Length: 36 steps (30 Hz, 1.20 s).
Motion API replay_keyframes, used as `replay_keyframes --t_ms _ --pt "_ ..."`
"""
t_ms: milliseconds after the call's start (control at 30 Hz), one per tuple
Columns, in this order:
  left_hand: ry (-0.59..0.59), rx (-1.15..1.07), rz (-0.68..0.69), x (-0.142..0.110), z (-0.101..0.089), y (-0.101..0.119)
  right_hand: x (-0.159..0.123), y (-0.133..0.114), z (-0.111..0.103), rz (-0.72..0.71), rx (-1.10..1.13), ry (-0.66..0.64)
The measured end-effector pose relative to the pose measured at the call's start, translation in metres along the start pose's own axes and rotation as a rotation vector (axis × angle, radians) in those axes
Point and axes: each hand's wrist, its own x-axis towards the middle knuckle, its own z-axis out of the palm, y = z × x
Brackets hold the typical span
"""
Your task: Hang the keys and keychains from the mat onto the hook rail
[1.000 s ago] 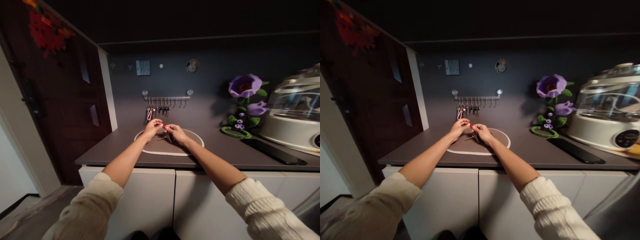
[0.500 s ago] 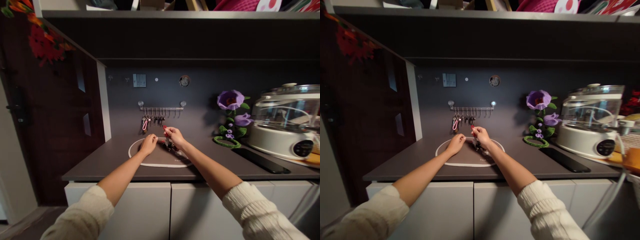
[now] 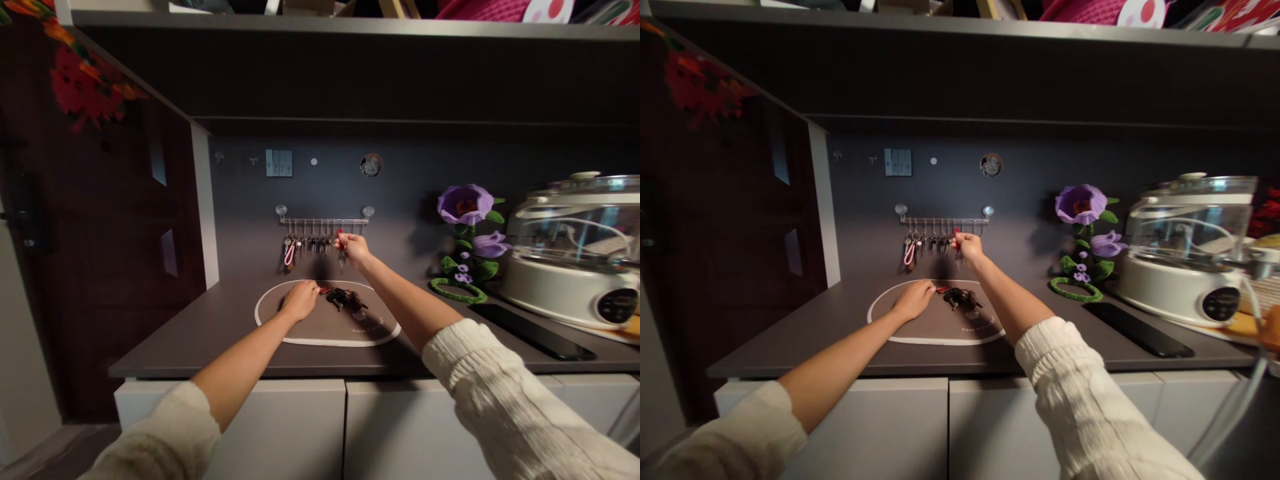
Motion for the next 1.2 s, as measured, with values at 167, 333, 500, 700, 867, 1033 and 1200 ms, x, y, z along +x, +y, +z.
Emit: replay_keyframes --t_ms 167,333,500,700,867,1033,1200 --pt "-0.008 0.004 -0.017 0.001 0.0 0.001 0.016 0.004 0.005 0.022 0.015 0.065" --pt "-0.011 0.009 -0.023 0.001 -0.002 0.003 0.03 0.012 0.007 0.024 0.024 0.061" --pt "-0.006 0.005 -0.018 0.002 -0.001 0.002 0.04 0.018 0.01 0.029 0.035 0.062" --pt "-0.022 0.008 -0.023 0.002 -0.003 0.002 0.047 0.019 0.014 0.045 0.037 0.066" --pt "-0.021 -0.009 -0.033 0.002 -0.003 0.002 0.048 0.018 0.016 0.083 0.039 0.104" --pt "-0.02 -0.018 -0.031 0.002 -0.002 0.002 0.047 0.018 0.015 0.115 0.051 0.115" --pt "-0.014 -0.012 -0.014 0.002 -0.002 0.001 0.047 0.025 0.011 0.127 0.047 0.136"
